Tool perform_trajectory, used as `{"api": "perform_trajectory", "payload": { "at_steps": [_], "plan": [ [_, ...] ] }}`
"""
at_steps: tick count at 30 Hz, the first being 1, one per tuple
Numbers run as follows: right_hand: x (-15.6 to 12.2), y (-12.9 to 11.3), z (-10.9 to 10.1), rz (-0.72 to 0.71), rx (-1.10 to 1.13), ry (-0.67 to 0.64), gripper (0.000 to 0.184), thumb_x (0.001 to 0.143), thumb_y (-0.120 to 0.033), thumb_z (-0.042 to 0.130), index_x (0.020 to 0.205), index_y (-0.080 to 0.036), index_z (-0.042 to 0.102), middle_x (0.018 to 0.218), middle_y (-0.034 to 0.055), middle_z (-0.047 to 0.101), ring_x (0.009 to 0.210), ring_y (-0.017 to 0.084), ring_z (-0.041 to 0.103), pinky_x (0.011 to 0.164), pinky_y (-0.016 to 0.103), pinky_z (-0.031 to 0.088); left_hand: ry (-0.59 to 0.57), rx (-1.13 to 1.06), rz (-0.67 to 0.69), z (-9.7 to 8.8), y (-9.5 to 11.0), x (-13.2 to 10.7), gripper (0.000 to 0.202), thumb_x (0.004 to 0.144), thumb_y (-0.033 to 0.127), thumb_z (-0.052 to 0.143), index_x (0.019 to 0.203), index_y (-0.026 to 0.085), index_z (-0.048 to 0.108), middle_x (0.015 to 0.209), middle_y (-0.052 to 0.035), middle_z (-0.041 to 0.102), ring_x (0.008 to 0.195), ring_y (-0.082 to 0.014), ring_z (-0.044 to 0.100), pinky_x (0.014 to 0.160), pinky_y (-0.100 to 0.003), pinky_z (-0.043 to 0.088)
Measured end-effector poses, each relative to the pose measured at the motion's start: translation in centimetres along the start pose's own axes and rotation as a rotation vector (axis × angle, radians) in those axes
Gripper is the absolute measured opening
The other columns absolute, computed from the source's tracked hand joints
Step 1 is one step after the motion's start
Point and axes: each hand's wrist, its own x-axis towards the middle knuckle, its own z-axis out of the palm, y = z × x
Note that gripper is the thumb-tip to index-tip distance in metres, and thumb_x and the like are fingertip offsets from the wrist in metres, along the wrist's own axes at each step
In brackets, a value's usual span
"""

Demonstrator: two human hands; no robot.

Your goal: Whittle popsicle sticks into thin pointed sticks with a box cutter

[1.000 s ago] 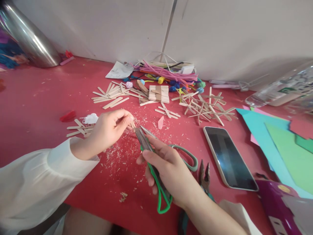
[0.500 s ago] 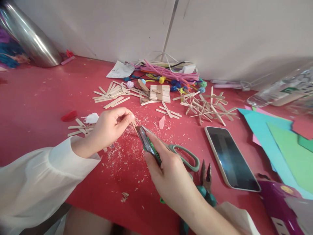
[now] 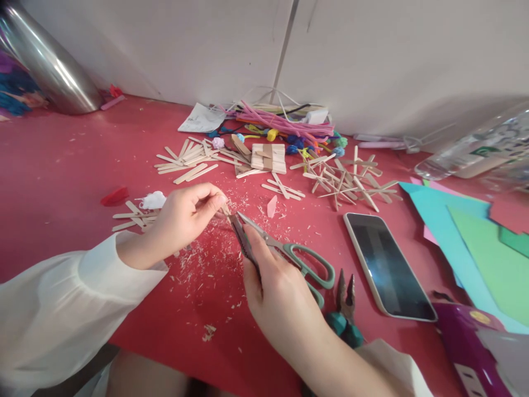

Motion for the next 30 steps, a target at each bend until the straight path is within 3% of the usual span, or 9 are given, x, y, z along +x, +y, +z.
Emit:
{"api": "perform_trajectory", "payload": {
  "at_steps": [3, 7, 9, 11, 18, 23, 26, 30],
  "plan": [
    [0.14, -0.10, -0.02, 0.046, 0.059, -0.031, 0.052, 0.085, -0.027, 0.038, 0.135, -0.012, 0.041, 0.095, 0.0127, 0.069, 0.072, 0.022, 0.066, 0.063, 0.036, 0.053, -0.007, -0.017, -0.011, -0.05, -0.03, -0.07, 0.020, 0.088, 0.022, 0.044, 0.071, 0.017, 0.053, 0.061, 0.0014, 0.056, 0.057, -0.0107, 0.054, 0.053, -0.022, 0.041],
    [0.55, -0.32, -0.43, 0.320, 0.472, -0.166, 0.056, 0.084, -0.037, 0.045, 0.137, -0.021, 0.036, 0.062, -0.0011, 0.060, 0.038, 0.011, 0.051, 0.035, 0.024, 0.045, -0.015, -0.039, -0.014, -0.01, -0.35, -0.06, 0.020, 0.089, 0.023, 0.043, 0.074, 0.017, 0.054, 0.065, -0.0001, 0.060, 0.060, -0.0109, 0.057, 0.056, -0.022, 0.044],
    [0.72, -0.49, -0.70, 0.404, 0.680, -0.210, 0.057, 0.081, -0.039, 0.049, 0.135, -0.023, 0.038, 0.066, -0.0026, 0.059, 0.034, 0.007, 0.045, 0.030, 0.021, 0.041, -0.008, -0.056, 0.003, 0.08, -0.56, -0.02, 0.021, 0.090, 0.023, 0.042, 0.074, 0.017, 0.054, 0.065, -0.0007, 0.061, 0.059, -0.0109, 0.058, 0.056, -0.022, 0.045],
    [0.72, -0.62, -0.88, 0.407, 0.744, -0.199, 0.057, 0.080, -0.039, 0.051, 0.134, -0.023, 0.040, 0.073, -0.0017, 0.060, 0.035, 0.006, 0.045, 0.029, 0.021, 0.040, -0.004, -0.062, 0.018, 0.15, -0.70, 0.03, 0.022, 0.090, 0.023, 0.041, 0.073, 0.017, 0.054, 0.065, -0.0007, 0.061, 0.059, -0.0111, 0.058, 0.056, -0.023, 0.046],
    [0.22, -0.31, -0.86, 0.203, 0.299, -0.056, 0.051, 0.083, -0.033, 0.048, 0.133, -0.025, 0.045, 0.052, -0.0030, 0.055, 0.034, 0.011, 0.046, 0.033, 0.023, 0.039, -0.003, -0.044, -0.007, 0.00, -0.28, 0.14, 0.021, 0.088, 0.021, 0.044, 0.070, 0.017, 0.054, 0.063, 0.0003, 0.060, 0.058, -0.0109, 0.056, 0.055, -0.023, 0.044],
    [0.24, 0.02, -0.72, 0.070, 0.055, -0.040, 0.050, 0.085, -0.027, 0.041, 0.135, -0.025, 0.041, 0.069, 0.0024, 0.065, 0.042, 0.014, 0.053, 0.034, 0.024, 0.035, -0.020, -0.045, -0.018, -0.24, -0.06, 0.12, 0.017, 0.085, 0.018, 0.047, 0.069, 0.016, 0.054, 0.064, 0.0012, 0.060, 0.058, -0.0097, 0.054, 0.055, -0.022, 0.043],
    [0.14, 0.11, -0.61, 0.059, 0.025, -0.045, 0.050, 0.086, -0.027, 0.040, 0.136, -0.024, 0.040, 0.073, 0.0035, 0.065, 0.045, 0.014, 0.055, 0.036, 0.025, 0.037, -0.032, -0.070, 0.010, -0.32, -0.13, 0.06, 0.016, 0.085, 0.016, 0.047, 0.070, 0.016, 0.054, 0.067, 0.0013, 0.061, 0.059, -0.0091, 0.054, 0.055, -0.021, 0.042],
    [0.00, 0.09, -0.44, 0.160, 0.177, -0.109, 0.052, 0.087, -0.032, 0.040, 0.138, -0.022, 0.037, 0.048, -0.0037, 0.052, 0.037, 0.014, 0.049, 0.035, 0.025, 0.040, -0.042, -0.081, 0.019, -0.31, -0.23, 0.00, 0.018, 0.086, 0.015, 0.045, 0.072, 0.016, 0.055, 0.067, 0.0012, 0.061, 0.061, -0.0089, 0.055, 0.056, -0.020, 0.042]
  ]
}}
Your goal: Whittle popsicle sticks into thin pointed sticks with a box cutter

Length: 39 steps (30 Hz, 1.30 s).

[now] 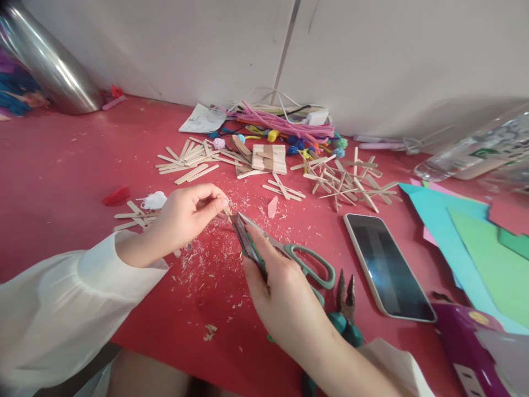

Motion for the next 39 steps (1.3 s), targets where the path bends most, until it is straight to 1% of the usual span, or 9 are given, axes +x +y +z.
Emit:
{"api": "perform_trajectory", "payload": {
  "at_steps": [3, 8, 12, 18, 21, 24, 29, 33, 39],
  "plan": [
    [0.1, -0.2, 0.1, 0.104, 0.192, -0.036, 0.056, 0.085, -0.037, 0.043, 0.138, -0.022, 0.035, 0.044, -0.0073, 0.045, 0.035, 0.013, 0.047, 0.034, 0.024, 0.041, 0.010, -0.004, 0.001, 0.1, -0.1, 0.0, 0.019, 0.087, 0.016, 0.044, 0.072, 0.016, 0.056, 0.066, 0.0008, 0.061, 0.061, -0.0096, 0.056, 0.057, -0.020, 0.043],
    [0.6, -0.8, -0.2, 0.232, 0.583, -0.125, 0.057, 0.080, -0.038, 0.051, 0.133, -0.023, 0.040, 0.071, -0.0031, 0.058, 0.034, 0.006, 0.044, 0.029, 0.020, 0.041, 0.017, -0.038, -0.023, 0.3, -0.3, 0.1, 0.019, 0.087, 0.019, 0.045, 0.072, 0.017, 0.056, 0.068, -0.0003, 0.062, 0.062, -0.0113, 0.058, 0.058, -0.023, 0.046],
    [0.9, -0.6, -0.4, 0.223, 0.634, -0.128, 0.056, 0.080, -0.038, 0.052, 0.132, -0.022, 0.041, 0.074, -0.0018, 0.059, 0.035, 0.005, 0.044, 0.028, 0.019, 0.040, 0.029, -0.068, -0.058, 0.3, -0.2, 0.2, 0.018, 0.087, 0.021, 0.046, 0.072, 0.016, 0.055, 0.068, -0.0008, 0.062, 0.064, -0.0120, 0.058, 0.060, -0.024, 0.047],
    [0.5, 0.1, 0.0, -0.025, 0.027, 0.073, 0.050, 0.086, -0.032, 0.042, 0.134, -0.018, 0.042, 0.049, -0.0041, 0.053, 0.032, 0.011, 0.045, 0.032, 0.023, 0.041, 0.023, -0.094, -0.085, 0.3, -0.1, 0.2, 0.013, 0.084, 0.019, 0.050, 0.071, 0.016, 0.054, 0.068, 0.0007, 0.061, 0.064, -0.0109, 0.058, 0.060, -0.022, 0.045],
    [0.3, 0.2, 0.2, -0.248, -0.310, 0.216, 0.048, 0.085, -0.023, 0.036, 0.131, -0.010, 0.046, 0.061, 0.0042, 0.064, 0.037, 0.014, 0.051, 0.039, 0.027, 0.044, 0.019, -0.067, -0.095, 0.4, 0.0, 0.2, 0.013, 0.082, 0.018, 0.051, 0.070, 0.016, 0.053, 0.067, 0.0013, 0.060, 0.063, -0.0103, 0.058, 0.058, -0.022, 0.044],
    [0.3, 0.3, 0.3, -0.318, -0.391, 0.253, 0.049, 0.084, -0.019, 0.034, 0.130, -0.005, 0.047, 0.073, 0.0104, 0.068, 0.046, 0.017, 0.058, 0.042, 0.028, 0.046, 0.010, -0.065, -0.090, 0.4, 0.0, 0.1, 0.014, 0.082, 0.017, 0.050, 0.069, 0.016, 0.053, 0.067, 0.0010, 0.061, 0.064, -0.0106, 0.059, 0.059, -0.022, 0.045],
    [0.3, 0.2, 0.0, -0.036, -0.025, 0.059, 0.051, 0.086, -0.031, 0.041, 0.135, -0.017, 0.041, 0.050, -0.0034, 0.055, 0.032, 0.011, 0.046, 0.033, 0.023, 0.041, -0.001, -0.118, -0.054, 0.5, -0.3, 0.0, 0.015, 0.085, 0.019, 0.047, 0.072, 0.016, 0.055, 0.071, -0.0010, 0.064, 0.068, -0.0122, 0.062, 0.063, -0.023, 0.049],
    [0.5, -0.5, -0.2, 0.220, 0.440, -0.065, 0.057, 0.082, -0.037, 0.049, 0.136, -0.024, 0.037, 0.066, -0.0035, 0.058, 0.035, 0.007, 0.047, 0.030, 0.020, 0.042, 0.015, -0.144, -0.059, 0.7, -0.6, 0.0, 0.015, 0.085, 0.020, 0.047, 0.073, 0.017, 0.055, 0.071, -0.0014, 0.065, 0.068, -0.0132, 0.063, 0.064, -0.025, 0.051],
    [1.0, -0.8, -0.7, 0.316, 0.830, -0.157, 0.052, 0.079, -0.033, 0.056, 0.128, -0.024, 0.045, 0.076, -0.0027, 0.060, 0.035, 0.003, 0.042, 0.026, 0.015, 0.037, 0.027, -0.204, -0.094, 0.9, -1.0, 0.1, 0.014, 0.085, 0.022, 0.048, 0.074, 0.017, 0.054, 0.072, -0.0020, 0.064, 0.071, -0.0142, 0.064, 0.067, -0.027, 0.053]
  ]
}}
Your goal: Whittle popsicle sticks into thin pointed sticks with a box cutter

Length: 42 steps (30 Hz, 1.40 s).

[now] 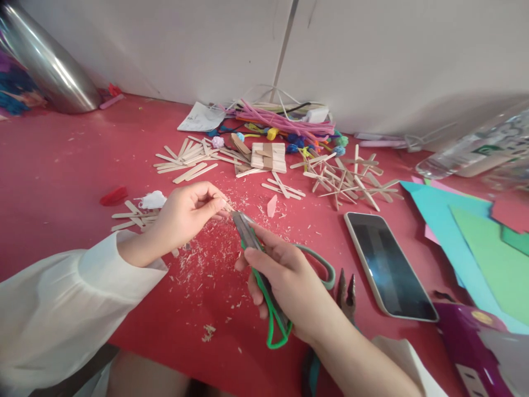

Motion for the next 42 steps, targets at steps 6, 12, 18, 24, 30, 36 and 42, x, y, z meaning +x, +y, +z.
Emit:
{"api": "perform_trajectory", "payload": {
  "at_steps": [6, 12, 18, 24, 30, 36, 42],
  "plan": [
    [-0.2, 0.1, -0.4, -0.058, -0.095, 0.029, 0.054, 0.079, -0.036, 0.056, 0.130, -0.024, 0.043, 0.074, -0.0024, 0.060, 0.034, 0.004, 0.043, 0.027, 0.016, 0.038, -0.029, -0.057, -0.066, -0.2, 0.0, 0.2, 0.015, 0.085, 0.026, 0.050, 0.074, 0.016, 0.053, 0.072, -0.0015, 0.062, 0.072, -0.0139, 0.064, 0.068, -0.026, 0.052],
    [-0.4, 0.8, -0.4, -0.241, -0.618, 0.197, 0.052, 0.085, -0.035, 0.046, 0.134, -0.021, 0.039, 0.047, -0.0082, 0.045, 0.034, 0.009, 0.045, 0.032, 0.021, 0.039, -0.019, -0.106, -0.078, -0.3, 0.0, 0.4, 0.015, 0.085, 0.025, 0.050, 0.074, 0.016, 0.054, 0.072, -0.0029, 0.064, 0.071, -0.0137, 0.064, 0.069, -0.026, 0.051],
    [-0.2, 1.3, -0.5, -0.526, -1.063, 0.333, 0.047, 0.083, -0.024, 0.043, 0.130, -0.019, 0.046, 0.048, -0.0059, 0.049, 0.031, 0.010, 0.039, 0.035, 0.024, 0.036, 0.001, -0.019, -0.055, -0.4, 0.3, 0.4, 0.016, 0.084, 0.024, 0.051, 0.071, 0.016, 0.055, 0.068, -0.0018, 0.062, 0.067, -0.0129, 0.061, 0.064, -0.026, 0.050],
    [-0.1, 1.2, -0.4, -0.583, -1.217, 0.365, 0.048, 0.084, -0.025, 0.039, 0.131, -0.019, 0.047, 0.052, -0.0012, 0.056, 0.034, 0.014, 0.044, 0.038, 0.026, 0.037, -0.012, 0.035, -0.031, -0.3, 0.4, 0.2, 0.015, 0.084, 0.023, 0.049, 0.072, 0.016, 0.054, 0.069, -0.0019, 0.061, 0.067, -0.0129, 0.060, 0.063, -0.025, 0.049],
    [-0.2, 1.2, -0.3, -0.475, -1.039, 0.280, 0.048, 0.085, -0.030, 0.039, 0.131, -0.016, 0.046, 0.044, -0.0046, 0.049, 0.027, 0.011, 0.038, 0.033, 0.026, 0.035, -0.027, 0.057, -0.007, -0.1, 0.4, -0.1, 0.014, 0.085, 0.021, 0.047, 0.075, 0.016, 0.055, 0.074, -0.0017, 0.063, 0.071, -0.0132, 0.061, 0.068, -0.026, 0.050],
    [-0.1, 1.2, 0.1, -0.159, -0.510, 0.128, 0.057, 0.085, -0.039, 0.045, 0.138, -0.021, 0.034, 0.049, -0.0070, 0.049, 0.036, 0.012, 0.049, 0.033, 0.023, 0.042, 0.008, 0.029, -0.011, 0.2, 0.0, -0.2, 0.014, 0.085, 0.023, 0.048, 0.074, 0.017, 0.055, 0.072, -0.0017, 0.063, 0.070, -0.0135, 0.062, 0.065, -0.025, 0.051],
    [0.2, 0.2, 0.4, -0.023, -0.075, 0.019, 0.051, 0.079, -0.038, 0.055, 0.126, -0.023, 0.044, 0.075, -0.0034, 0.057, 0.036, 0.004, 0.043, 0.028, 0.017, 0.039, 0.023, -0.005, -0.014, 0.3, -0.3, -0.1, 0.015, 0.085, 0.023, 0.048, 0.073, 0.017, 0.054, 0.071, -0.0024, 0.063, 0.069, -0.0136, 0.063, 0.065, -0.026, 0.054]
  ]
}}
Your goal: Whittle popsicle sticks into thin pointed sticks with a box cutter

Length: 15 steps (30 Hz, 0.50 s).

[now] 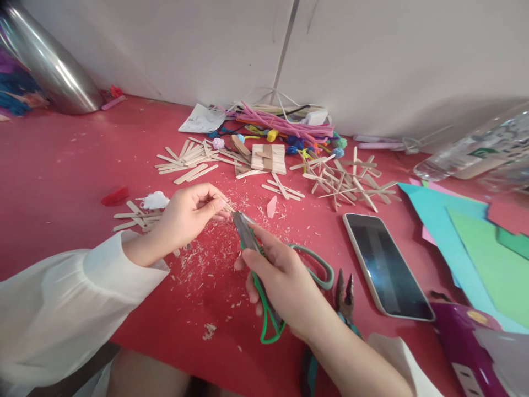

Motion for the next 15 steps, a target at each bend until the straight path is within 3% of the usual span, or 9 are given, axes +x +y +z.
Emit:
{"api": "perform_trajectory", "payload": {
  "at_steps": [6, 15],
  "plan": [
    [0.00, -0.15, -0.40, 0.039, 0.078, -0.023, 0.044, 0.079, -0.034, 0.054, 0.121, -0.024, 0.048, 0.075, -0.0038, 0.059, 0.035, 0.003, 0.042, 0.027, 0.015, 0.036, -0.022, -0.055, -0.017, -0.23, -0.02, 0.26, 0.014, 0.084, 0.024, 0.049, 0.073, 0.016, 0.055, 0.071, -0.0024, 0.063, 0.071, -0.0137, 0.064, 0.066, -0.025, 0.054],
    [-0.20, 0.39, -0.61, -0.159, -0.296, 0.147, 0.052, 0.082, -0.036, 0.051, 0.130, -0.022, 0.039, 0.061, -0.0062, 0.052, 0.037, 0.008, 0.045, 0.032, 0.021, 0.041, -0.080, -0.102, -0.051, -0.63, 0.24, 0.69, 0.017, 0.085, 0.025, 0.049, 0.074, 0.015, 0.056, 0.070, -0.0025, 0.063, 0.070, -0.0121, 0.064, 0.066, -0.022, 0.053]
  ]
}}
